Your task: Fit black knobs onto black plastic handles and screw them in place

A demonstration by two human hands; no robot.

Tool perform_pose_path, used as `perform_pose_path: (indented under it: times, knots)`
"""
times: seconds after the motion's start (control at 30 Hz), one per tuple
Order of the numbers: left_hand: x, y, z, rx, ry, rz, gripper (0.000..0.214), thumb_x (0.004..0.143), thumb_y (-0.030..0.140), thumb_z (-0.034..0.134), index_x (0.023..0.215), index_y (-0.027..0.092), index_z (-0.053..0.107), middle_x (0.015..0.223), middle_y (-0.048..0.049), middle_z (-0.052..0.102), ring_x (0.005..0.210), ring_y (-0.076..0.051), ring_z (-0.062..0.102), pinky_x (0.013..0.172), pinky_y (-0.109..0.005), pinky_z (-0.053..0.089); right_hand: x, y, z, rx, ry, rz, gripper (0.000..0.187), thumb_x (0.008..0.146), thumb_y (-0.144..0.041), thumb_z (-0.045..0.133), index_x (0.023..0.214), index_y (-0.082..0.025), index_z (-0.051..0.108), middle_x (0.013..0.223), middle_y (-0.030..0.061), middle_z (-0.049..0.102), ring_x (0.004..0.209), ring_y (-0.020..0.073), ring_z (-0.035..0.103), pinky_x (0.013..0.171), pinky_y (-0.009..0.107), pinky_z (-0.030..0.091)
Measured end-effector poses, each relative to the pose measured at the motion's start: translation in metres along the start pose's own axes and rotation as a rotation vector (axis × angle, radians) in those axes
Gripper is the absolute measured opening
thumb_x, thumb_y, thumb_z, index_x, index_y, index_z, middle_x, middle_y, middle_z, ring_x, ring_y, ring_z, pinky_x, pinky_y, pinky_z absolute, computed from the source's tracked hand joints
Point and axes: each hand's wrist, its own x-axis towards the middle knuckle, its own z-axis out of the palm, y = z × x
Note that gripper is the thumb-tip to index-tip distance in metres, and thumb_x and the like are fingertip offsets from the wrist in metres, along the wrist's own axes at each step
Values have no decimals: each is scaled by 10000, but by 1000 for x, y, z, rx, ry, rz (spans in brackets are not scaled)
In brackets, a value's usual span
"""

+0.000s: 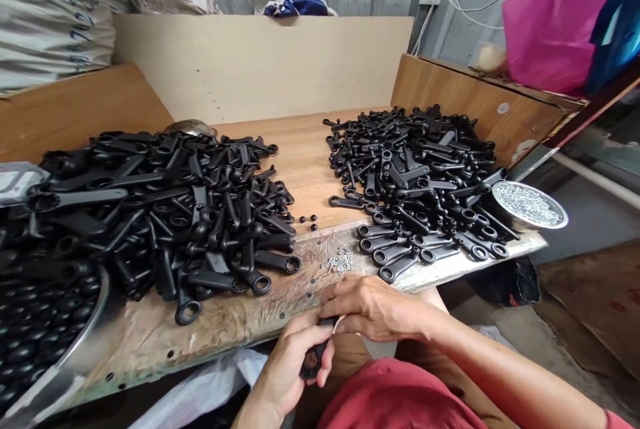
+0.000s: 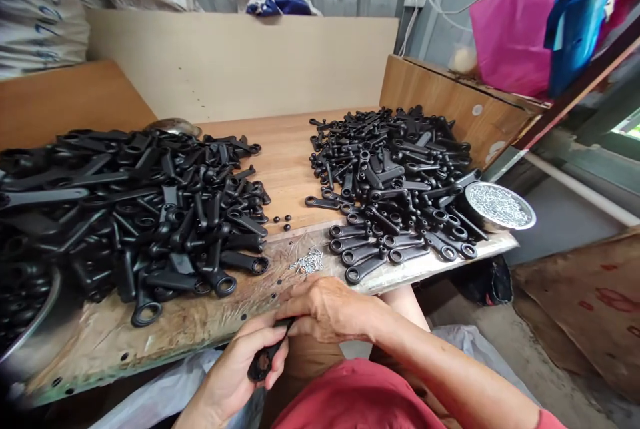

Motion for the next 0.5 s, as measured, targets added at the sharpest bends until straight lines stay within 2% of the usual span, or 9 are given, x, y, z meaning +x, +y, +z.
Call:
perform_pose_path:
  times: [0.13, 0.23, 0.3, 0.37, 0.43, 0.5]
  knots:
    - [-5, 12, 10, -32, -107, 14, 402, 614, 356, 598, 949, 134, 586, 444, 31, 524, 324, -71, 413, 337, -165, 193, -22, -10, -18, -93, 5, 97, 323, 852, -127, 456, 1132, -211, 593, 937, 55, 618, 802, 135, 578, 692, 211, 424]
    - [-4, 16, 16, 104, -12, 224, 433, 681, 368, 606, 1068, 175, 581, 617, -9, 617, 474, -113, 527, 387, -181, 320, -31, -7, -24, -62, 72, 120, 242, 876, -203, 443, 1027, -193, 632, 880, 45, 611, 759, 128, 559, 676, 209, 412]
    - [-2, 18, 18, 328, 95, 449, 330, 721, 334, 607, 1027, 213, 628, 793, -34, 662, 654, -153, 589, 512, -211, 430, -33, 1, -28, 28, 121, 186, 203, 861, -246, 475, 911, -169, 656, 759, 21, 598, 691, 121, 539, 642, 207, 403]
    - [4, 27, 18, 559, 160, 634, 214, 744, 296, 586, 923, 227, 680, 897, -38, 670, 800, -189, 601, 662, -242, 471, -32, 11, -32, 188, 176, 327, 212, 832, -271, 495, 815, -143, 663, 628, -5, 551, 585, 108, 503, 558, 202, 389]
    - [15, 42, 18, 696, 201, 699, 183, 756, 288, 559, 856, 223, 698, 862, -30, 676, 795, -195, 606, 711, -261, 475, -31, 20, -39, 348, 296, 475, 256, 811, -310, 490, 824, -121, 663, 588, -11, 534, 519, 98, 475, 503, 203, 380]
    - [33, 62, 17, 754, 233, 664, 183, 759, 297, 551, 822, 201, 693, 737, -14, 666, 649, -169, 599, 636, -259, 483, -31, 25, -49, 418, 493, 575, 326, 793, -358, 490, 922, -109, 656, 635, 2, 571, 513, 98, 479, 498, 213, 396]
